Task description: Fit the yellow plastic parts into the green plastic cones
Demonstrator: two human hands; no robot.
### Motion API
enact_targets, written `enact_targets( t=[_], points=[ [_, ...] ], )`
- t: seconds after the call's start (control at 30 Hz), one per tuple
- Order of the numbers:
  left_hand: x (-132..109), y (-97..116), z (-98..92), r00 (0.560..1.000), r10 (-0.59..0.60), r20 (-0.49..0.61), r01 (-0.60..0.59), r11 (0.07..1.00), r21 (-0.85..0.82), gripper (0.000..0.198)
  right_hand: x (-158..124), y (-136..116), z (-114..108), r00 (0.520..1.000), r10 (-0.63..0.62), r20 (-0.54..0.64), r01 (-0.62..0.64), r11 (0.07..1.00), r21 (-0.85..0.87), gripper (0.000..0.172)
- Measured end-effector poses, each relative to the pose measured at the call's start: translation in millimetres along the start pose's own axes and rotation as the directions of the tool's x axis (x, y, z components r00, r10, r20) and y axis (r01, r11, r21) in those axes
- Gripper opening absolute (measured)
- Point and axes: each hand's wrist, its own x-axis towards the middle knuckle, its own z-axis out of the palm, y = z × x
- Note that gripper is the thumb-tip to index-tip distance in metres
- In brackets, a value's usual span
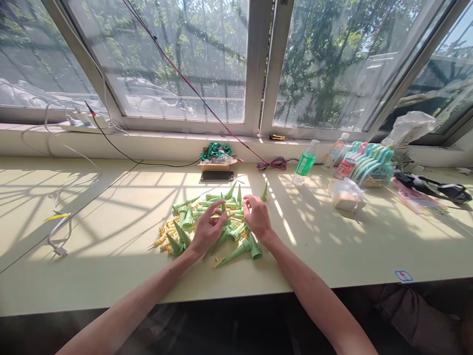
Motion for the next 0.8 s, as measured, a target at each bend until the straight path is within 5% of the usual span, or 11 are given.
enact_targets(
  t=[0.43,0.8],
  points=[
    [-0.6,-4.6,1.8,0.995,0.089,0.043,-0.096,0.968,0.231,0.024,-2.3,2.8,-0.1,0.984,-0.013,0.18,0.041,0.987,-0.154,0.04],
    [-2.9,-7.2,1.7,0.979,0.16,0.127,-0.193,0.927,0.321,0.024,-9.2,12.9,8.1,0.944,0.033,0.327,0.063,0.958,-0.279,0.036]
  ],
)
